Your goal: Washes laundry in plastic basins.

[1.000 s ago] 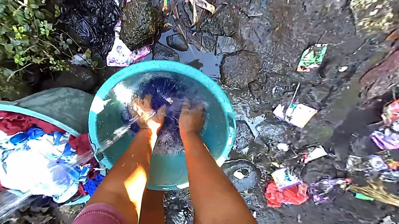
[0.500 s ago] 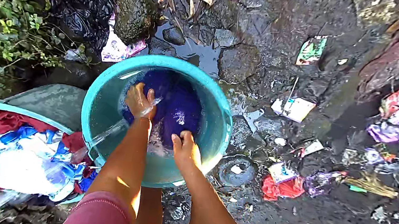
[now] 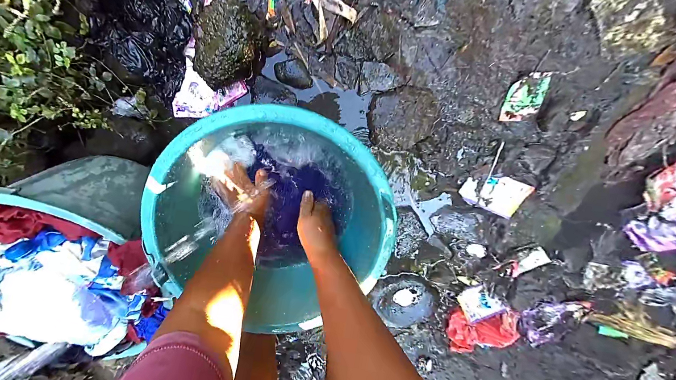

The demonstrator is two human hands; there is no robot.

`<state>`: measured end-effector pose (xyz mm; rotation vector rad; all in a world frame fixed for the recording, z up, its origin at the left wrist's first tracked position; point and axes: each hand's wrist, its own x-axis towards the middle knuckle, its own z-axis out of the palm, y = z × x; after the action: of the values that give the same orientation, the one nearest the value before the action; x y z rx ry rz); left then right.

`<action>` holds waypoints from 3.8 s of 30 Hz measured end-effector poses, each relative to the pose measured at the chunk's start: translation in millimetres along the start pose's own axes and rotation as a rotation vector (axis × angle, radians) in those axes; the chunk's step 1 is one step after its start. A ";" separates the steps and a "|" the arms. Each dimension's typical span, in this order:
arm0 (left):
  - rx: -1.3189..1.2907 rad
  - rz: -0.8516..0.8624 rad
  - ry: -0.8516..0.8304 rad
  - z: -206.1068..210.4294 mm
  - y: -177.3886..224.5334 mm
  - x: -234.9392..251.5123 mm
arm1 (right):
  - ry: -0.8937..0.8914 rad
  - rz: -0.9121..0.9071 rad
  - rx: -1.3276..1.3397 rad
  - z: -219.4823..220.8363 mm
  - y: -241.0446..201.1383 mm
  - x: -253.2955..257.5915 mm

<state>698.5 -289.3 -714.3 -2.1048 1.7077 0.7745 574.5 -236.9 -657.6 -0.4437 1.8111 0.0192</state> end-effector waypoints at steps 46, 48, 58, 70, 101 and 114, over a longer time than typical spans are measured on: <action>-2.014 -0.168 0.320 -331.4 -50.2 -191.5 | -0.278 -0.582 0.485 43.1 -204.3 -305.0; -2.207 -0.141 0.364 -332.8 -62.6 -195.9 | -0.351 -0.608 0.540 54.4 -200.4 -310.6; -2.081 -0.288 0.469 -310.0 -82.3 -276.2 | -0.810 -0.364 0.703 53.4 -147.8 -327.0; -1.148 -0.632 -0.282 -172.4 -214.2 -436.9 | -0.436 -0.088 -0.892 15.1 46.0 -372.5; -2.243 -0.159 0.356 -374.4 -106.5 -271.6 | -0.750 -0.525 0.713 56.0 -199.7 -383.3; -1.680 -1.032 0.118 -242.1 -153.6 -393.6 | -0.454 -0.356 -0.134 43.6 -112.5 -384.5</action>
<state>843.3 -76.7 -300.8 -3.2586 -0.7245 1.9153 732.9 -219.8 -287.4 -0.7853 1.2731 -0.0047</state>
